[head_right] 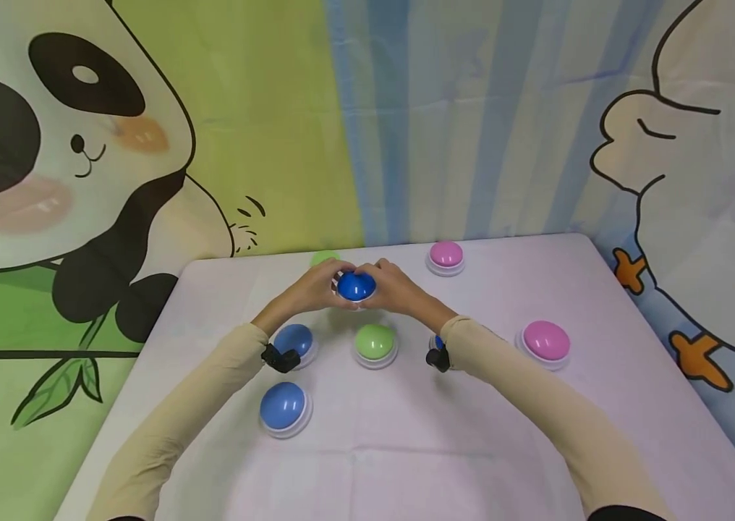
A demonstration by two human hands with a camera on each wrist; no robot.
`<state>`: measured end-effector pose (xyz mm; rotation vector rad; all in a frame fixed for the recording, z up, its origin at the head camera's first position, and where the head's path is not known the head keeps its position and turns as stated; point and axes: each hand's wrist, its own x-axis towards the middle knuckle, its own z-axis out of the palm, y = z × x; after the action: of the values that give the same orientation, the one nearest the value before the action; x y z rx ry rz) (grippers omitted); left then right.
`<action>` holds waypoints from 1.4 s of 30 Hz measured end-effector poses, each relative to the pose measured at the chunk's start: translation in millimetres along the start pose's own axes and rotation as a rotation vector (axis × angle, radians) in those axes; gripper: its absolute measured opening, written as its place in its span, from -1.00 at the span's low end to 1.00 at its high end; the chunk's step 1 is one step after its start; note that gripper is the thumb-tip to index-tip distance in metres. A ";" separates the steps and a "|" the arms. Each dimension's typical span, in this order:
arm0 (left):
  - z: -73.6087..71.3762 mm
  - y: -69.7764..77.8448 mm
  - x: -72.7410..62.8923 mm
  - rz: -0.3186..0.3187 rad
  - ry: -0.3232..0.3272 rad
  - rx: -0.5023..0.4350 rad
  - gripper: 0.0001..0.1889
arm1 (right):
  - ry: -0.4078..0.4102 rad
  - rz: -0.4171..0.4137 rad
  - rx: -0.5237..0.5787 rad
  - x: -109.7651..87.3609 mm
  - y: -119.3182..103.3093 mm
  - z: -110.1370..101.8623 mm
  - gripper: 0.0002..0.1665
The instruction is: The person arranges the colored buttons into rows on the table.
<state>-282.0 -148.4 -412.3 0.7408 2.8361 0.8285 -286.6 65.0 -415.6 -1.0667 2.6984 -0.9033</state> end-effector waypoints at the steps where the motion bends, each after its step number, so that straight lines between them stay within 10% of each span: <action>1: 0.3 4.1 -3.3 -0.002 -0.007 -0.003 -0.21 | -0.005 0.005 0.002 -4.7 -2.4 -0.5 -0.26; 9: 8.7 39.2 -38.9 0.022 -0.074 0.027 -0.20 | -0.008 -0.016 0.026 -55.9 -29.3 -1.7 -0.25; 23: 48.4 82.0 -106.8 0.141 -0.013 0.063 -0.20 | 0.034 -0.060 -0.014 -131.6 -49.9 24.1 -0.24; 42: 82.6 84.2 -131.7 0.155 -0.042 0.167 -0.19 | -0.003 -0.112 -0.105 -154.6 -48.4 56.4 -0.20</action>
<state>-112.3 -109.7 -443.5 0.9973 2.8644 0.5907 -125.3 110.1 -452.6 -1.2501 2.7339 -0.7822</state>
